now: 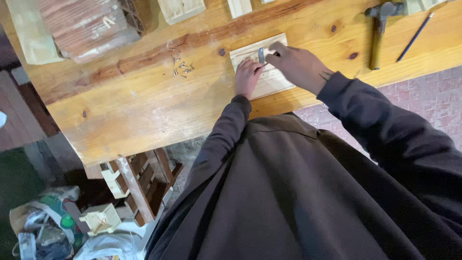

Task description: The person assembles small wooden boxes by attaching metal corner brackets to pre-drilled wooden panels. They place each bracket, insert screws, and tighten them with a screwdriver, repeating the process for multiple panels.

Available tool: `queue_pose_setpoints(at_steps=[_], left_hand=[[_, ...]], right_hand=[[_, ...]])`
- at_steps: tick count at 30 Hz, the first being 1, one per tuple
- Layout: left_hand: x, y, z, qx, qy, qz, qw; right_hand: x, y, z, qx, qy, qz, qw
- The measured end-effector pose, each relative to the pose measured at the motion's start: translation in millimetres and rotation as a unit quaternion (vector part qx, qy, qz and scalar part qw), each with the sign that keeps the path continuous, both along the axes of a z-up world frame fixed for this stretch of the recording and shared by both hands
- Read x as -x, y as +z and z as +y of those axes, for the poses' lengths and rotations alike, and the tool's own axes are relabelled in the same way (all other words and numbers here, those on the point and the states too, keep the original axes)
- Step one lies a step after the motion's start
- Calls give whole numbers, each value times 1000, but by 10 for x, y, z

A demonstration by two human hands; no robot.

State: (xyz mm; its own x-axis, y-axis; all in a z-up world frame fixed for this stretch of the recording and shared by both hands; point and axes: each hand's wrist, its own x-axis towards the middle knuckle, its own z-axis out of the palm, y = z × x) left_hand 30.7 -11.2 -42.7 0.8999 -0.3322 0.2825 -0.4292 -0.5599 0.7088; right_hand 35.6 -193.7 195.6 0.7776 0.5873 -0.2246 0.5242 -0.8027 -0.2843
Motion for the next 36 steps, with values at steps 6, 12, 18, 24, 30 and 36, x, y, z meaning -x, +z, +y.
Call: queue_pose_setpoints(at_steps=[6,12,18,24,30,36], left_hand=[[31,219,23,31,-7,58,998],[-15,75,-7,29,2,27,999],[-6,106,-1,-8,9,68,998],[-41,153,19,72,-21,-11,997],[-35,210,30,2,-8,57,998],[-36,126,14,20,-16,49,998]], right_hand=[[97,-862,-302,52,2,-239,970],[-35,-469,71,177,-255,-104,945],[-81,-211,-57,-31,-20,-49,998],[-220,168,5,115,80,-14,990],[-189,-224,-107,87,116,-72,987],[-252,-602,-83,106,86,-85,987]])
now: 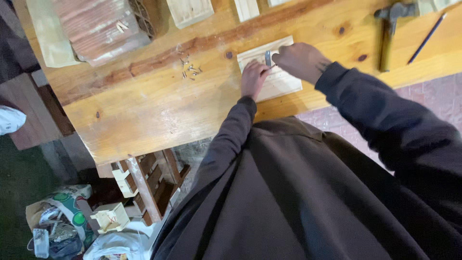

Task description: The person assembles small wooden boxes by attaching metal corner brackets to pre-drilled wooden panels. They place each bracket, insert screws, and tighten them with a screwdriver, repeating the process for multiple panels.

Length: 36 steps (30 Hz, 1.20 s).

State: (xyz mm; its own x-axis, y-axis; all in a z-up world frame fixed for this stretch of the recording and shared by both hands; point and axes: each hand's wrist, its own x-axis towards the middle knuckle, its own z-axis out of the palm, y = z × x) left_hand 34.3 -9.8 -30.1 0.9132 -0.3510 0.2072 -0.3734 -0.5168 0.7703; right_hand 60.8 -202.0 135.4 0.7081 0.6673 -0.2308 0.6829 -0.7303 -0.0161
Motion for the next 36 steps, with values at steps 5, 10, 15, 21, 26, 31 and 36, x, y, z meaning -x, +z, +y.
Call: queue_pose_setpoints(at_steps=[5,10,15,21,26,31,36], left_hand=[[-4,128,-2,11,4,-7,1000],[16,-218,4,-20,28,4,999],[27,-293,-25,-26,38,-22,999],[35,-179,13,-19,32,-15,999],[5,-289,2,-13,34,12,999],[-36,-444,-2,-13,35,17,999],[-2,-533,36,-8,35,-14,999]], right_hand=[[84,27,169,18,-292,99,951],[116,390,263,-60,-226,91,968],[5,367,73,-72,69,-26,995],[-171,388,206,11,-51,38,998],[-190,197,30,-14,-90,-12,996],[-43,434,-56,-119,39,30,992],[-47,287,5,-67,30,17,997]])
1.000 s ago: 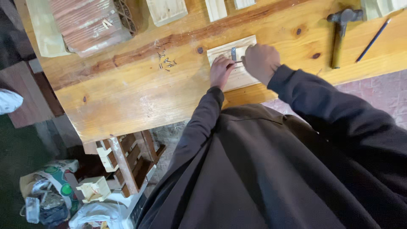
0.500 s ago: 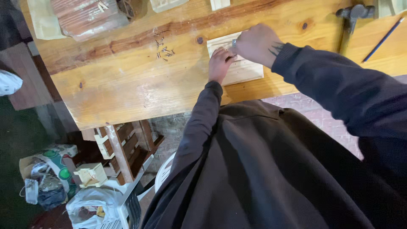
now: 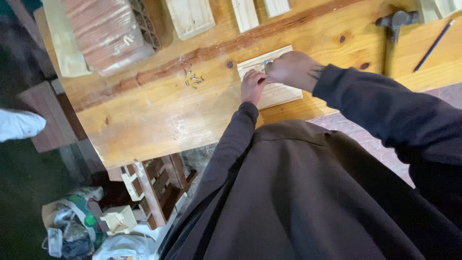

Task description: The person assembles small wooden boxes by attaching metal corner brackets to pre-drilled wooden panels. They place each bracket, insert screws, and tighten them with a screwdriver, repeating the process for multiple panels.

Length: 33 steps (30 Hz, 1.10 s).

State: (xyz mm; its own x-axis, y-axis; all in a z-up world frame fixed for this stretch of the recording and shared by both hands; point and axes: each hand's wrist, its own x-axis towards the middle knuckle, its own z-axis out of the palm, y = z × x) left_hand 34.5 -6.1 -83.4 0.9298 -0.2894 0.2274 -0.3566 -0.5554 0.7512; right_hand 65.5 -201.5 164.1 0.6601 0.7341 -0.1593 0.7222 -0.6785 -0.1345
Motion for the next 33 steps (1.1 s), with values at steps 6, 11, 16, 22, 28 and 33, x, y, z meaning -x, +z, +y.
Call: queue_pose_setpoints(at_steps=[6,11,16,22,28,33], left_hand=[[21,-96,13,-12,-19,-26,999],[-35,220,-21,-60,0,-12,998],[-41,-26,-18,-30,0,17,999],[-33,104,-80,7,4,21,1000],[-14,-294,-19,-40,41,29,998],[-9,-264,30,-40,3,82,996]], right_hand=[[45,-97,224,119,-141,4,983],[90,168,160,2,-97,18,995],[68,-112,121,21,9,-16,1000],[-2,52,508,145,-110,76,980],[271,74,476,128,-240,-102,957],[411,233,170,44,73,-130,988]])
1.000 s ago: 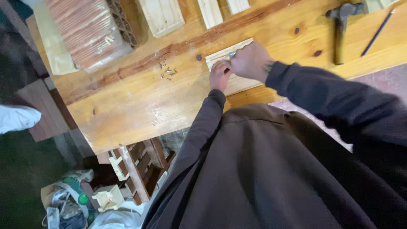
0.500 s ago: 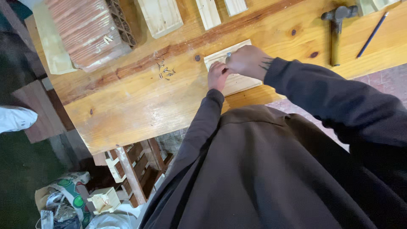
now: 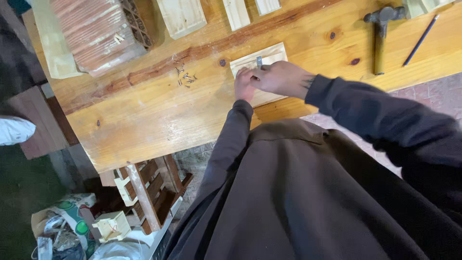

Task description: The person assembles small wooden boxes by attaching metal corner brackets to pre-drilled wooden panels. They place each bracket, insert screws, and tighten them with a screwdriver, repeating the process for multiple panels.

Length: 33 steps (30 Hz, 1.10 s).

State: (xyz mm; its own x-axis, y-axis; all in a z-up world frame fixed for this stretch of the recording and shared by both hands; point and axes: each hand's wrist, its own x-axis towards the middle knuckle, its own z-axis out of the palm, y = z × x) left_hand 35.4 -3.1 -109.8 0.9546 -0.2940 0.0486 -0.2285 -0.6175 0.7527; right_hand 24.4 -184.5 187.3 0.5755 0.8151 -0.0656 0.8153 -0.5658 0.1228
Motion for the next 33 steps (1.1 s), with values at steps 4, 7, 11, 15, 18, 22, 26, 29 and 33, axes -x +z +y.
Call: queue_pose_setpoints(at_steps=[4,7,11,15,18,22,26,29,33], left_hand=[[38,325,-34,15,15,14,1000],[10,224,-33,2,4,-12,1000],[8,411,-78,35,15,-23,999],[23,195,-27,0,8,-36,999],[30,113,-55,28,22,-48,998],[23,-383,-64,16,22,-37,999],[-6,-12,-48,-76,-21,-165,983],[28,300,-69,-62,-11,-103,993],[63,615,-104,46,14,-43,998]], right_hand=[[-114,168,-52,-36,46,-9,998],[-155,-100,-32,-15,26,-61,998],[-278,-675,160,-87,-203,97,971],[-391,-520,294,-48,-283,-39,957],[-435,-666,198,-7,-176,-36,984],[-274,-1047,272,-254,-261,274,890],[-391,-1257,551,-92,-147,185,967],[-539,-1139,528,-39,-179,258,949],[-610,-649,306,107,-241,284,922]])
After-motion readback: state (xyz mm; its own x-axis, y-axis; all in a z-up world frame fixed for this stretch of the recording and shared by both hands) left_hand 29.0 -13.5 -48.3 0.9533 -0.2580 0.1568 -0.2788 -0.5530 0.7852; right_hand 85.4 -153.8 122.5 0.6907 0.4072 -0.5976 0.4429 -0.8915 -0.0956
